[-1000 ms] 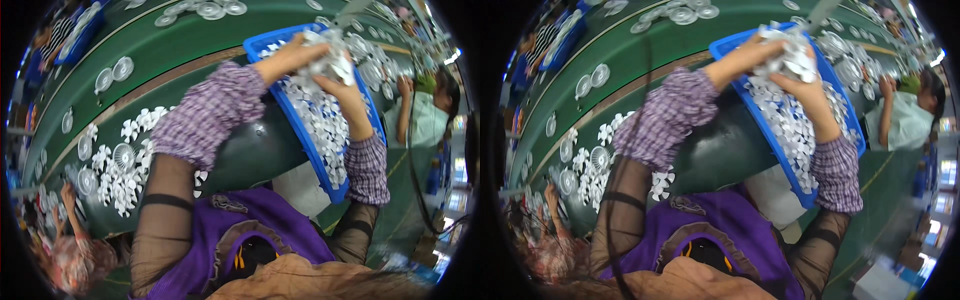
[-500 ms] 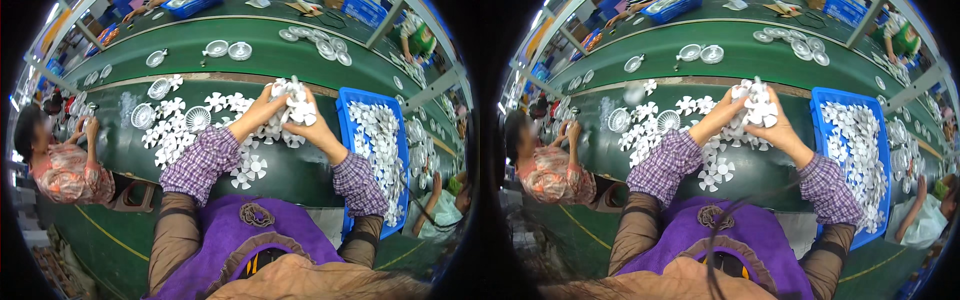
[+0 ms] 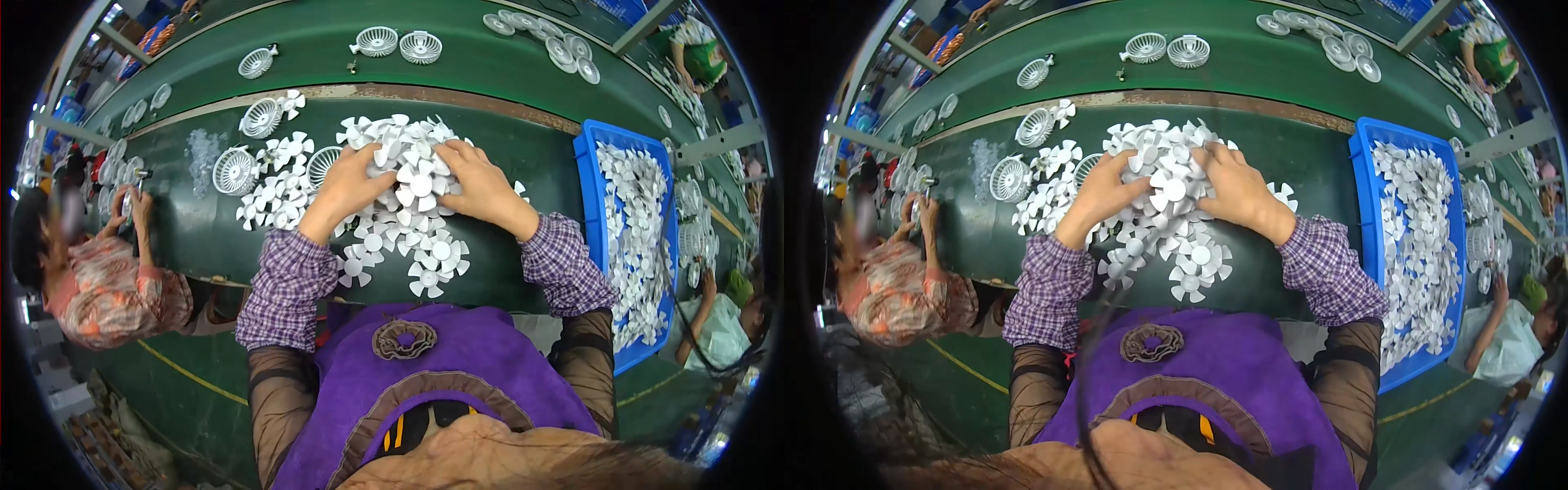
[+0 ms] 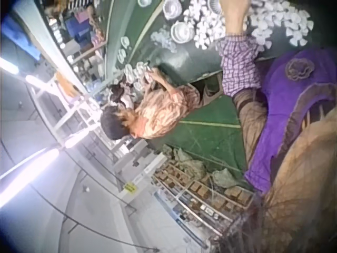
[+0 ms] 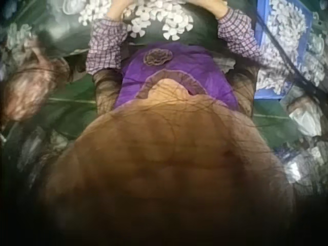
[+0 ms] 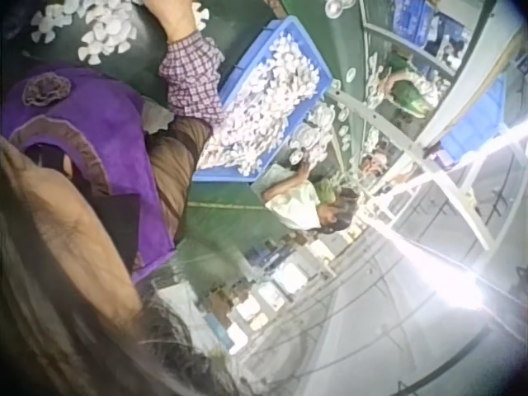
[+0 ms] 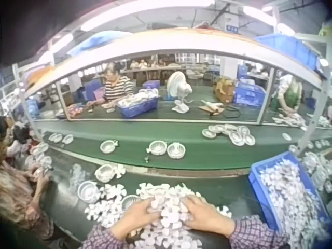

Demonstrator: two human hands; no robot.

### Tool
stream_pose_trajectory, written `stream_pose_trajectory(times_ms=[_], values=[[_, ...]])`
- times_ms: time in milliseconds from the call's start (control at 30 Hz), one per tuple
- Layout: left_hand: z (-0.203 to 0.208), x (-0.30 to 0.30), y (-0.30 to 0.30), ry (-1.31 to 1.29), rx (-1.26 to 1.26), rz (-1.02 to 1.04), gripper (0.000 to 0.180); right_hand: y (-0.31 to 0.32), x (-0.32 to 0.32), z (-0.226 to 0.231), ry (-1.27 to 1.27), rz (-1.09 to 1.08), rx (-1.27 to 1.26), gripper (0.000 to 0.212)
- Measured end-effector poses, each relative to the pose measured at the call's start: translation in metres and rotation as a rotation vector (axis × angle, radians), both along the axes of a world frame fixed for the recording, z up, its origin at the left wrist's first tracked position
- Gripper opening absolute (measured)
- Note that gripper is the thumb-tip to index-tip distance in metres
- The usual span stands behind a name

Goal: The person assembles mini fans by taking fan housings from a conveyor belt, scooping fan blades from a tray onto the work surface, fitting the blades into the fan housings by hand, and placing the assembled fan components onto the conveyor belt.

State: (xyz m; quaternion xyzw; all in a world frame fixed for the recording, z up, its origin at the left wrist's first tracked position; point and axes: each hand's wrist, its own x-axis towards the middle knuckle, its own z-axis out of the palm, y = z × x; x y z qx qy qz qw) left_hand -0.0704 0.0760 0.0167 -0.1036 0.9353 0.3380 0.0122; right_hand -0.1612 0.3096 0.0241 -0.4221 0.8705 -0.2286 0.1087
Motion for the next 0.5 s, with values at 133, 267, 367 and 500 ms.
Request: stream_pose_trajectory(times_ms=[133, 267, 367, 500], values=[[0.017, 0.007, -0.014, 0.028, -0.018, -0.074, 0.056, 0.026, 0.004, 0.010, -0.009, 0.008, 0.104, 0.071], [0.027, 0.007, -0.032, 0.073, -0.057, -0.087, 0.053, 0.050, -0.006, 0.021, 0.008, -0.009, 0.081, 0.050], [0.043, 0.004, -0.045, 0.060, -0.141, -0.113, 0.045, 0.047, -0.027, 0.029, -0.012, -0.088, -0.026, 0.034], [0.076, -0.029, -0.052, -0.022, -0.191, -0.108, 0.044, 0.025, -0.068, -0.001, 0.152, -0.064, -0.240, 0.041]])
